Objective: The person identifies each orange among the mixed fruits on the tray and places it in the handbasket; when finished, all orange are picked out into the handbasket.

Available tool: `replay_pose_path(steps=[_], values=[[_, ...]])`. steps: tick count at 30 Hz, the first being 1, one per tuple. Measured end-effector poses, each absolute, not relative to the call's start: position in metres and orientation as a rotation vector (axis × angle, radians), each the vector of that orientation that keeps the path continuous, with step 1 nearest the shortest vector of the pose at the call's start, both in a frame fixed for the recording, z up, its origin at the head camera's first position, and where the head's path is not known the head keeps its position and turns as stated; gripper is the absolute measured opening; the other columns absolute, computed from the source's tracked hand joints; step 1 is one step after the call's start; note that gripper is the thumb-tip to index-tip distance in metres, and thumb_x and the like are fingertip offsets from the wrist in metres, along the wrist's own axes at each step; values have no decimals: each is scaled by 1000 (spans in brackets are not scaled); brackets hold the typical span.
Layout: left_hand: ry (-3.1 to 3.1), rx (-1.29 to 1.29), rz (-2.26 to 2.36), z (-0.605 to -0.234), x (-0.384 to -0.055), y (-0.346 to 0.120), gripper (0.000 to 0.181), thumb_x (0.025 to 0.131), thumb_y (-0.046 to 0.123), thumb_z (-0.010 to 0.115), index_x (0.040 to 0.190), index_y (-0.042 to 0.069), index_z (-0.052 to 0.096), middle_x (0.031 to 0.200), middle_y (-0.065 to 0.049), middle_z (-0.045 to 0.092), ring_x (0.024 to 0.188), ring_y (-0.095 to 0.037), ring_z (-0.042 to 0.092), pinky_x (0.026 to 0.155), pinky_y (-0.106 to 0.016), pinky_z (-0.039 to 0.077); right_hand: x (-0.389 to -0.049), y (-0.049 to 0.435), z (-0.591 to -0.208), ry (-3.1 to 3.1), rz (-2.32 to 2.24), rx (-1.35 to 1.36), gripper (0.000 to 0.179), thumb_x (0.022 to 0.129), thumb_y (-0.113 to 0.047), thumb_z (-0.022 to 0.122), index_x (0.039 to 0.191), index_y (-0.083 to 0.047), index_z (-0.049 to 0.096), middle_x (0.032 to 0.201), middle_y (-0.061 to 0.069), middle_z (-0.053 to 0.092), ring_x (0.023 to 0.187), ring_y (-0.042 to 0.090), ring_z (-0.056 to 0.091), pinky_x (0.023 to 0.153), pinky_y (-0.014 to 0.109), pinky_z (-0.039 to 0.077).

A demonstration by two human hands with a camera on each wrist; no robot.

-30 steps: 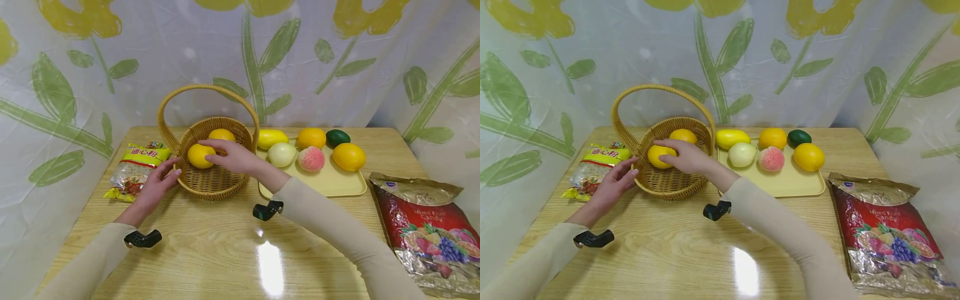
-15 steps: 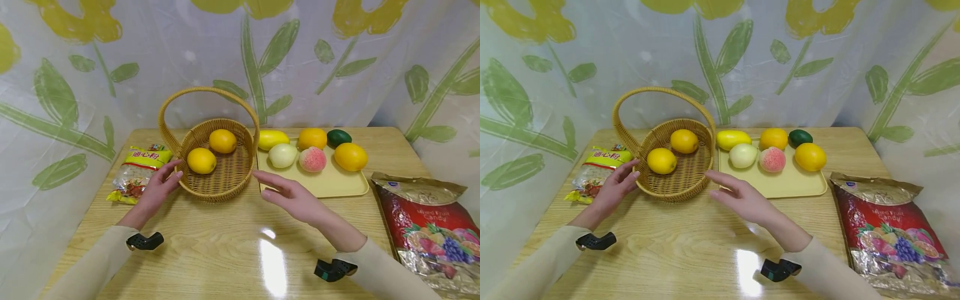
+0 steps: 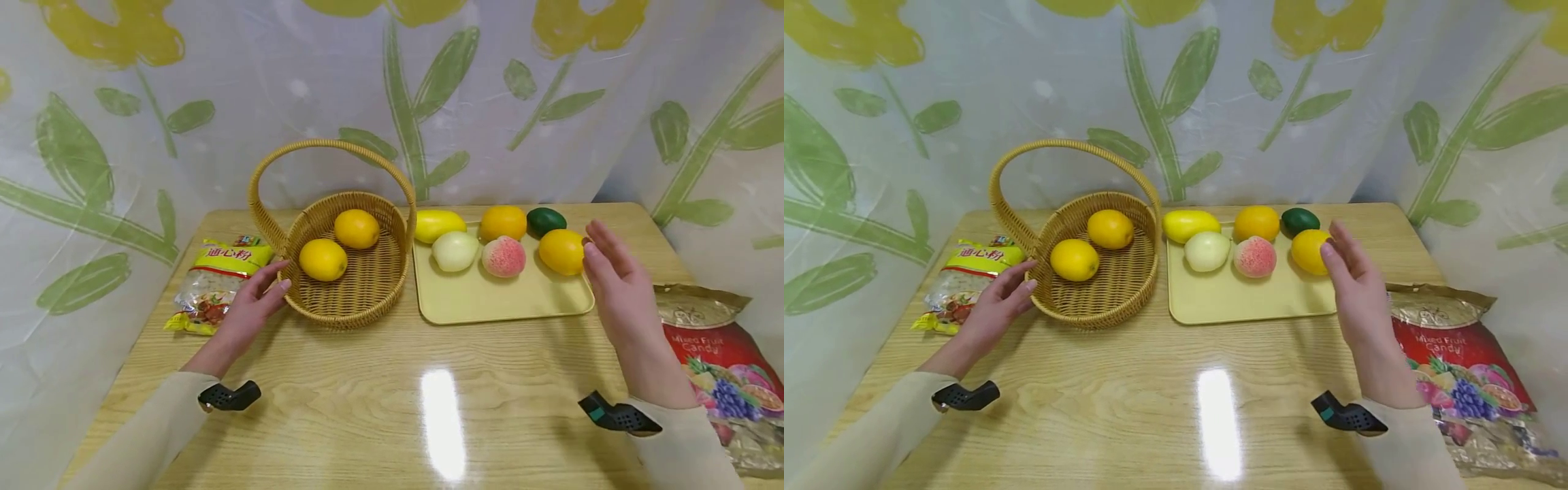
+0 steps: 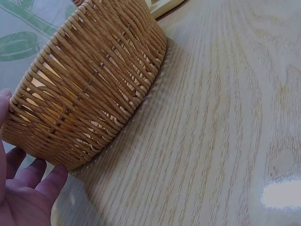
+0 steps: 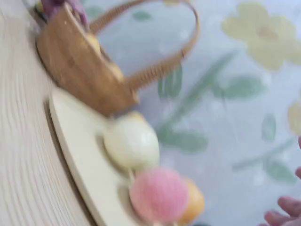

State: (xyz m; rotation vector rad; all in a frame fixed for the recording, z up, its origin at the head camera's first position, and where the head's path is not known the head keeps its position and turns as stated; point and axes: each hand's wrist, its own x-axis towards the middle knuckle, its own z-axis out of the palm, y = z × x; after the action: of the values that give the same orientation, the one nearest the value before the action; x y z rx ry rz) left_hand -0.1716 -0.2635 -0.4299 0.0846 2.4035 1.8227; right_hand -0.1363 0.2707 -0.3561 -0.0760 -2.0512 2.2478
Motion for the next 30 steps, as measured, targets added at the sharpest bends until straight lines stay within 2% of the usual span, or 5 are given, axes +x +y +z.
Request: replay_pose_path(steps=[2,8,19,26,30], values=[[2405,84,1821,-430,-171,-264,62,100,41,54,151,12,34,160,-12,22,143,-31,28,99,-26,48,-146,285,-362,-2107,2175,-201,60,99,-37,55,154,-29,31,162,-5,19,148,15,14,120,31,12],[2402,86,1818,-430,-170,-264,62,100,40,54,152,11,34,160,-11,21,144,-31,25,98,-24,48,-170,308,-381,-2402,1961,-347,68,97,-50,51,156,-36,21,164,-3,5,149,24,4,119,56,5],[2434,87,1767,-429,-172,-264,65,99,45,53,152,13,33,161,-8,20,146,-29,21,98,-24,48,-197,320,-397,-2825,1595,-228,87,96,-58,49,158,-25,-2,162,17,-5,144,47,7,116,62,14],[2420,88,1783,-431,-173,-266,66,99,45,54,152,13,33,161,-8,19,146,-30,21,96,-22,48,-212,321,-404,-2896,1588,-187,90,96,-56,50,158,-18,-3,161,23,-3,145,47,0,116,64,0],[2417,92,1787,-430,-173,-265,66,99,45,54,152,13,33,161,-9,20,145,-30,23,96,-21,49,-215,321,-408,-2905,1578,-144,87,97,-53,52,158,-17,1,161,23,3,144,48,5,116,64,2]])
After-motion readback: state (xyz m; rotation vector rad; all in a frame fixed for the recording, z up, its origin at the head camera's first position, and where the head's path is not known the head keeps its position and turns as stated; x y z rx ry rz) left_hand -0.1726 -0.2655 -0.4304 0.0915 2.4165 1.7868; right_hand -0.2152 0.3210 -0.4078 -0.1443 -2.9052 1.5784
